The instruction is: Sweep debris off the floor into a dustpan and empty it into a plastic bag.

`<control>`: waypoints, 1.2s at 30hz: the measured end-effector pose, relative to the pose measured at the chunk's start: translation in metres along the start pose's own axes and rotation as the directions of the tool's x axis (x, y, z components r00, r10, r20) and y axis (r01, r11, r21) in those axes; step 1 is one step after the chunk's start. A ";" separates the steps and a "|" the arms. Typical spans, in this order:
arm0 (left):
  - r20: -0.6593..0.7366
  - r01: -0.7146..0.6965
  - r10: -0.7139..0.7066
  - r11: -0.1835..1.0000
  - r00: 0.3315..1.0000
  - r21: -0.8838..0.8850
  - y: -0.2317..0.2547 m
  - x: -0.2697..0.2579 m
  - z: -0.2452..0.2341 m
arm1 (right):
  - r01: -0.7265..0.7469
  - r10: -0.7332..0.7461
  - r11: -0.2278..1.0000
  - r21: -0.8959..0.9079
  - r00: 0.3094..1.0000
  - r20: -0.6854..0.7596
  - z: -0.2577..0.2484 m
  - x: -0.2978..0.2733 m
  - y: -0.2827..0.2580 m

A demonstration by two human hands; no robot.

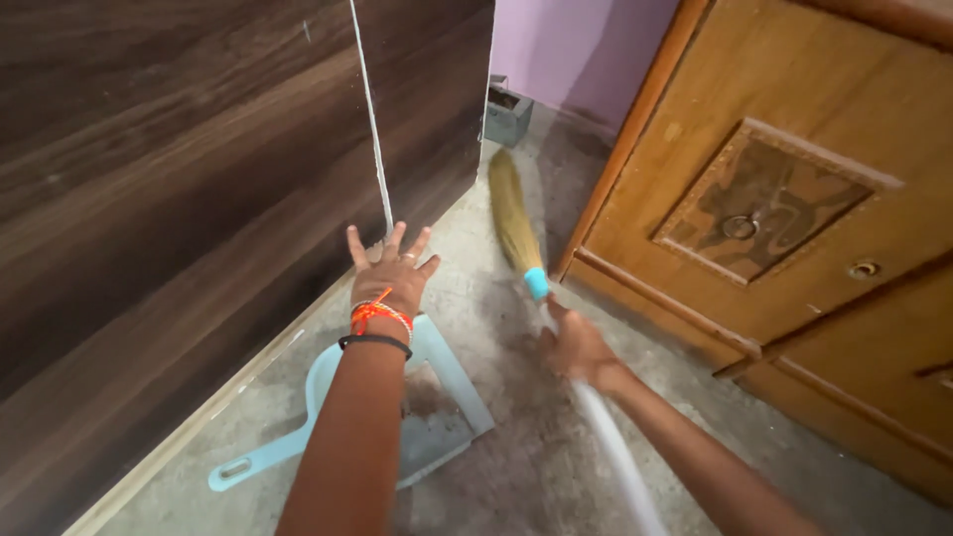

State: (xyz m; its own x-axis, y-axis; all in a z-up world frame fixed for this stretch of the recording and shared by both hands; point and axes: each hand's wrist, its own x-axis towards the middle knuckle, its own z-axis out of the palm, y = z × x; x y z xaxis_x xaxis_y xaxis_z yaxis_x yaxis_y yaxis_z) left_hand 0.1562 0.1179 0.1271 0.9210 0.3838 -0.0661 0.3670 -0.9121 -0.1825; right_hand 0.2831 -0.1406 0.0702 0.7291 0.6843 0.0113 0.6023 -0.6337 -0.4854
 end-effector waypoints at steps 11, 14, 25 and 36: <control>0.058 0.004 -0.009 0.996 0.998 0.092 0.009 -0.005 -0.042 | -0.217 0.206 0.931 0.294 0.976 0.069 -0.087 0.026 -0.055; 0.101 -0.011 0.002 0.995 0.995 0.094 0.014 -0.013 -0.054 | -0.212 0.197 0.931 0.298 0.977 0.079 -0.064 0.049 -0.033; 0.170 0.005 -0.025 0.993 0.985 0.119 -0.003 -0.018 -0.046 | -0.207 0.167 0.967 0.146 0.954 0.250 -0.088 -0.049 -0.059; 0.205 -0.023 0.007 0.997 0.979 0.076 0.016 -0.023 -0.054 | -0.286 0.249 0.940 0.186 0.947 0.202 -0.072 -0.010 -0.010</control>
State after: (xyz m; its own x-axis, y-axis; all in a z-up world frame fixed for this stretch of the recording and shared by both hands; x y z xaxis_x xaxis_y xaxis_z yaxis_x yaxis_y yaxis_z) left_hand 0.1479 0.0869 0.1785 0.8771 0.3991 -0.2672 0.3350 -0.9070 -0.2551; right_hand 0.2930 -0.1675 0.1376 0.7748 0.5636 -0.2865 0.2969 -0.7243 -0.6223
